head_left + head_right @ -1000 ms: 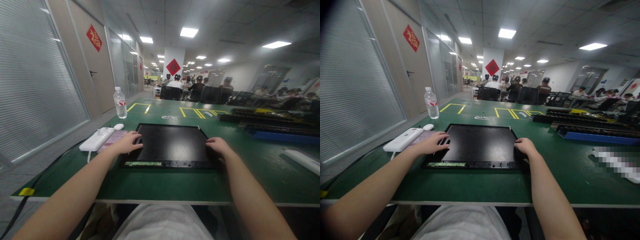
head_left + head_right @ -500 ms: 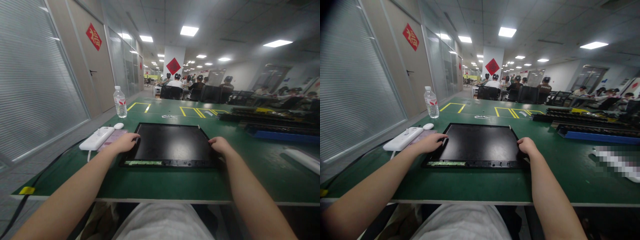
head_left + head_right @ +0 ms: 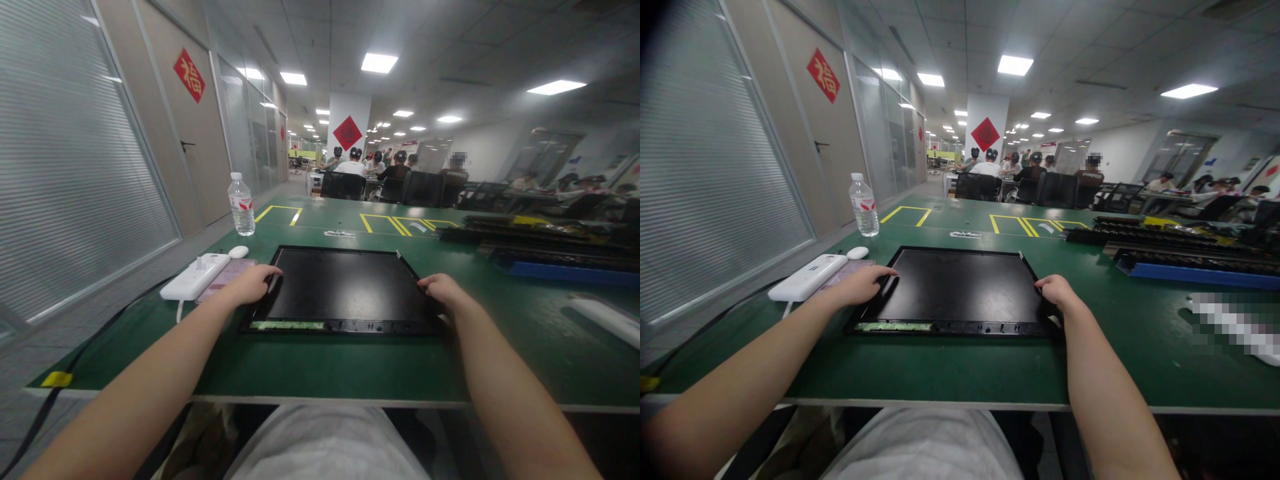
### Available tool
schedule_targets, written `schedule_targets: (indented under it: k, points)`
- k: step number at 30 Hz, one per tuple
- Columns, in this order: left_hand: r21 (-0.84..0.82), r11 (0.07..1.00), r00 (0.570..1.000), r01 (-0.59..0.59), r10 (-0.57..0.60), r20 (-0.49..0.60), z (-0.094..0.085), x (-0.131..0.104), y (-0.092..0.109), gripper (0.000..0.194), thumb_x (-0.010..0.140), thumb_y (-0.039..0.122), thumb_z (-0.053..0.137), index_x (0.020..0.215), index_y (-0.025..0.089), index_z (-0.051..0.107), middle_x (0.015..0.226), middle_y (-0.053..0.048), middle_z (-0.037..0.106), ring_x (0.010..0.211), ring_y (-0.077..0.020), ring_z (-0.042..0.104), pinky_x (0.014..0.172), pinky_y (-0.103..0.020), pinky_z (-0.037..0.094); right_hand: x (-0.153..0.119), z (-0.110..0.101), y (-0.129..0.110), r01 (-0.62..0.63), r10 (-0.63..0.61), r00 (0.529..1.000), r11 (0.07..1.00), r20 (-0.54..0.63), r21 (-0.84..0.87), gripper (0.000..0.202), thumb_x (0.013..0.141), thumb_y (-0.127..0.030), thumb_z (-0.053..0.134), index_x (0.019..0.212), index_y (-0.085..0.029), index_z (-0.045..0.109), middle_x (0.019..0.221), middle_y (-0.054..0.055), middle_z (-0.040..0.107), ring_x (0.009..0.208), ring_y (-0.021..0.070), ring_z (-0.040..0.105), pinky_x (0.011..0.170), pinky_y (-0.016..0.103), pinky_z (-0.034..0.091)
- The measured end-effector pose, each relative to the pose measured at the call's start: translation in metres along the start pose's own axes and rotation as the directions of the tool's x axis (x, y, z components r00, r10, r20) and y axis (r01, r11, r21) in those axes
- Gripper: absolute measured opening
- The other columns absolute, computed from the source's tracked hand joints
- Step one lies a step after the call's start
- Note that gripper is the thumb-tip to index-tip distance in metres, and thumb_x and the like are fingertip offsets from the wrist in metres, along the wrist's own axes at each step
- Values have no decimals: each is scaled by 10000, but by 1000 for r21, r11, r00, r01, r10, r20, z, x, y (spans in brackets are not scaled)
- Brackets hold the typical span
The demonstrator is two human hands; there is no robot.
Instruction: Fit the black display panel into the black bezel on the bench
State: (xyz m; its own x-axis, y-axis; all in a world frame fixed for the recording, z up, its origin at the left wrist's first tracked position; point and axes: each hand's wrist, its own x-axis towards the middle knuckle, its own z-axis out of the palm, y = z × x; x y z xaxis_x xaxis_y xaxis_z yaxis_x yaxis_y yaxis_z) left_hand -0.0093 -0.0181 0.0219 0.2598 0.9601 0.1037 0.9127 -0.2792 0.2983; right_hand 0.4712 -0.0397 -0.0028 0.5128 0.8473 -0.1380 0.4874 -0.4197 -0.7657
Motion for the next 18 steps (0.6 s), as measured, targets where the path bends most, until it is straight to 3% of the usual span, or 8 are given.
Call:
schedule_targets:
  k: [7, 13, 18]
  points:
    - [-24, 1000, 999, -9, 8, -50, 7, 4, -5, 695, 641, 33, 497, 1273, 200, 733, 1376, -94, 687, 1280, -299, 629, 1122, -345, 443, 1, 3, 1, 47, -48, 998, 999, -37, -27, 322, 572, 59, 581, 716, -166, 759, 634, 50, 680, 644, 200, 659, 669, 283, 518]
    - [-24, 1000, 996, 9, -11, -88, 15, 10, -7, 626, 743, 101, 482, 1344, 106, 656, 1402, -184, 645, 1329, -306, 589, 1150, -384, 412, 1, 5, 0, 72, -77, 986, 996, -145, -44, 342, 575, -19, 661, 865, -175, 752, 793, 84, 715, 768, 244, 689, 700, 318, 539]
    - [-104, 994, 998, 24, -29, -48, 17, 9, -4, 558, 847, 285, 518, 1362, 98, 626, 1439, -202, 622, 1337, -352, 579, 1150, -447, 406, -4, 7, -2, 55, -57, 998, 986, -8, -157, 83, 669, -101, 673, 690, -175, 706, 647, 78, 666, 687, 244, 671, 646, 316, 508]
